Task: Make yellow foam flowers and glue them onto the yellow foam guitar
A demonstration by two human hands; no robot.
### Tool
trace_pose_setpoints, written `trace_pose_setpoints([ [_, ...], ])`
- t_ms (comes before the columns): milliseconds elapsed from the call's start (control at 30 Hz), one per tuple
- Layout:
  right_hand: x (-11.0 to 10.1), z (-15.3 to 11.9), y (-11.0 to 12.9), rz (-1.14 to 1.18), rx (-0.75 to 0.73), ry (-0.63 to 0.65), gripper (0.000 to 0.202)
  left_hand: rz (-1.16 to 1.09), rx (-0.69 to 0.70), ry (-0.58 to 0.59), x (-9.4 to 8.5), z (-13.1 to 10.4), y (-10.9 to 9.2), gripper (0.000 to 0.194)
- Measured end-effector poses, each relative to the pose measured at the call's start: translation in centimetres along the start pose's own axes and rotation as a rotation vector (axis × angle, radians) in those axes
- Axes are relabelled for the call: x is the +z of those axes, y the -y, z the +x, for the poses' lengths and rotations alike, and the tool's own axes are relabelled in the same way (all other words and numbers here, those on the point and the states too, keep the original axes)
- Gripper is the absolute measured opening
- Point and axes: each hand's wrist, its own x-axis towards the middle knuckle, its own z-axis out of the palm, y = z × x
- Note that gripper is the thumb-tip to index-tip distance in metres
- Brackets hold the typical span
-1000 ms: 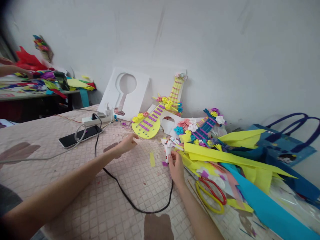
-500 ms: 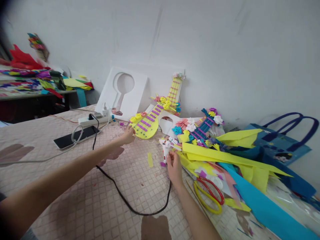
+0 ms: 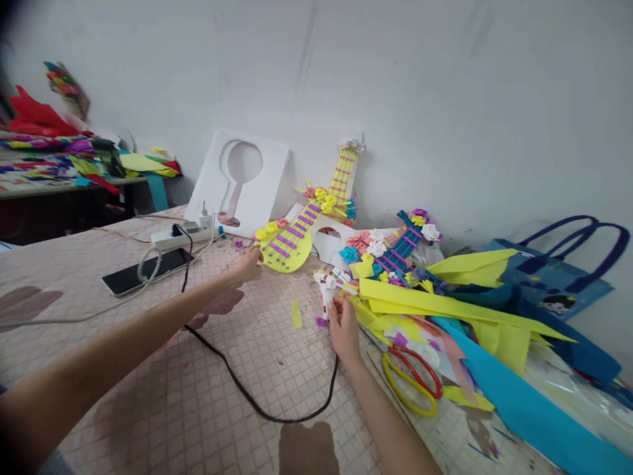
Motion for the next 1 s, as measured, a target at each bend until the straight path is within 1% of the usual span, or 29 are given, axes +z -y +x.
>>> trace_pose_setpoints([
  [167,0.0,0.0,-0.1,0.011,0.001,0.001,0.034,0.01,0.007,0.021,0.2,-1.3,-0.4,0.031],
  [267,0.0,0.0,-0.1,0.012,-0.002,-0.007,0.034,0.014,0.001,0.049,0.1,-1.6,-0.8,0.031],
  [367,0.0,0.0,0.0,0.011,-0.004,-0.008,0.034,0.016,0.003,0.051,-0.2,-1.7,-1.3,0.031],
  [500,0.0,0.0,0.1,0.01,-0.001,-0.005,0.035,0.013,0.034,0.067,-0.3,-2.2,-2.1,0.03],
  [667,-0.1,0.0,0.1,0.002,-0.003,-0.004,0.034,0.006,0.045,0.126,0.4,-2.3,-2.8,0.03],
  [767,0.0,0.0,0.1,0.0,-0.004,-0.006,0.033,-0.007,0.054,0.134,0.7,-2.2,-3.1,0.03],
  [900,0.0,0.0,0.1,0.004,-0.007,-0.013,0.031,-0.045,0.11,0.138,1.1,-2.1,-3.7,0.03],
  [1000,0.0,0.0,0.0,0.006,-0.01,-0.014,0.032,-0.072,0.15,0.174,1.6,-2.1,-4.2,0.03],
])
